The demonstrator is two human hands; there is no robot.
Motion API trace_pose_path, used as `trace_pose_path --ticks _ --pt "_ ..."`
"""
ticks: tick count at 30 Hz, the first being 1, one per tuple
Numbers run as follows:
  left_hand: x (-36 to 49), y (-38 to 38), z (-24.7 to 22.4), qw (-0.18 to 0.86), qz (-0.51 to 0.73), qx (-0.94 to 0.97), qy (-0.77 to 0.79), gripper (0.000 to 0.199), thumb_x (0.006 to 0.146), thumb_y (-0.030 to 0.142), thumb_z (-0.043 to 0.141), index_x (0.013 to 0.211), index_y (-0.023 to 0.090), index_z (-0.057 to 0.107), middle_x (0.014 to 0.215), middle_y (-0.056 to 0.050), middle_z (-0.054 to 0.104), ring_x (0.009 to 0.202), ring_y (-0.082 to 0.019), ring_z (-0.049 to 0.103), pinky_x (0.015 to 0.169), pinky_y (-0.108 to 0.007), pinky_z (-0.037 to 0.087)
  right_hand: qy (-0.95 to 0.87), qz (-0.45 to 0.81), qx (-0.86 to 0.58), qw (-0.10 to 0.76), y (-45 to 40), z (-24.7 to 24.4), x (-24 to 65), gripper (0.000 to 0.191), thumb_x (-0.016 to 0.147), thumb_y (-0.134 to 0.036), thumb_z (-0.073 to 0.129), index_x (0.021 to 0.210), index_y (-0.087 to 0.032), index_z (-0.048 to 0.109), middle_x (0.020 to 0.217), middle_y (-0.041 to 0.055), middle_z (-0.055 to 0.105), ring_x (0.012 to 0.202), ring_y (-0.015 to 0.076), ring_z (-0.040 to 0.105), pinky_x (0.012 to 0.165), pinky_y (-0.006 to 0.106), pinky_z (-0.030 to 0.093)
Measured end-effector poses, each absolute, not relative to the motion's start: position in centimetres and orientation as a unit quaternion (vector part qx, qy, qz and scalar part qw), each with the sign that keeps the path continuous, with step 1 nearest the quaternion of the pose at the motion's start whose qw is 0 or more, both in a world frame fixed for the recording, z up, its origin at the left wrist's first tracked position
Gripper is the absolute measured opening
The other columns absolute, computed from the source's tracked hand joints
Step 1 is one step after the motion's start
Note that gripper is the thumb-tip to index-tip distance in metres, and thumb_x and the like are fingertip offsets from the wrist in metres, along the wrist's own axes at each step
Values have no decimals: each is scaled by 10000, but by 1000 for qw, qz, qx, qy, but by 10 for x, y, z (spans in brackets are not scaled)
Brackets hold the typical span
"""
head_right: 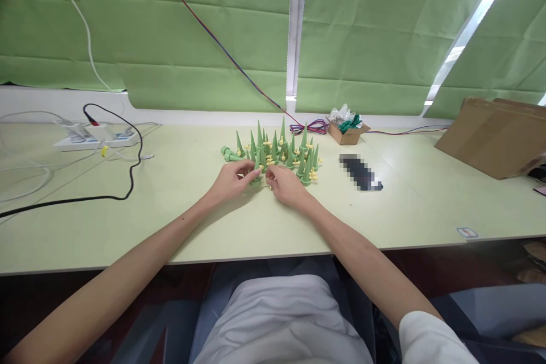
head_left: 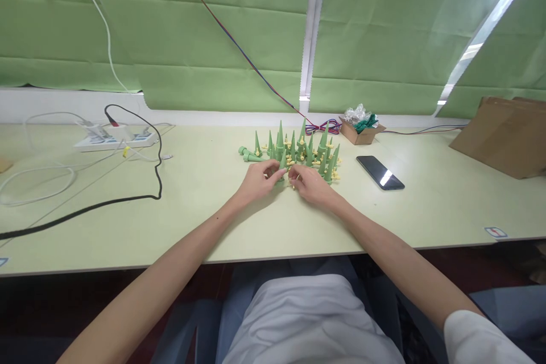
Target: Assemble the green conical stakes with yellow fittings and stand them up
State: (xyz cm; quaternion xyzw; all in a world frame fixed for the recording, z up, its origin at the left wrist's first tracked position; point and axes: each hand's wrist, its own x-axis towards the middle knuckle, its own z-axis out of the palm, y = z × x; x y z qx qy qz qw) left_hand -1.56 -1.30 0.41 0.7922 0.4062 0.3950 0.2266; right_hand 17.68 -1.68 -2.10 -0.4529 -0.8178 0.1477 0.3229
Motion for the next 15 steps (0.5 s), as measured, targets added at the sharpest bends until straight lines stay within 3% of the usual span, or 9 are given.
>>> trace_pose_path --ticks 15 --pt "-16 -8 -5 292 363 782 414 263 894 427 559 792 210 450 646 18 595 496 -130 542 542 -276 424 -786 157 -414 432 -13 -21 175 57 863 -140 541 851 -194 554 792 32 631 751 177 591 715 302 462"
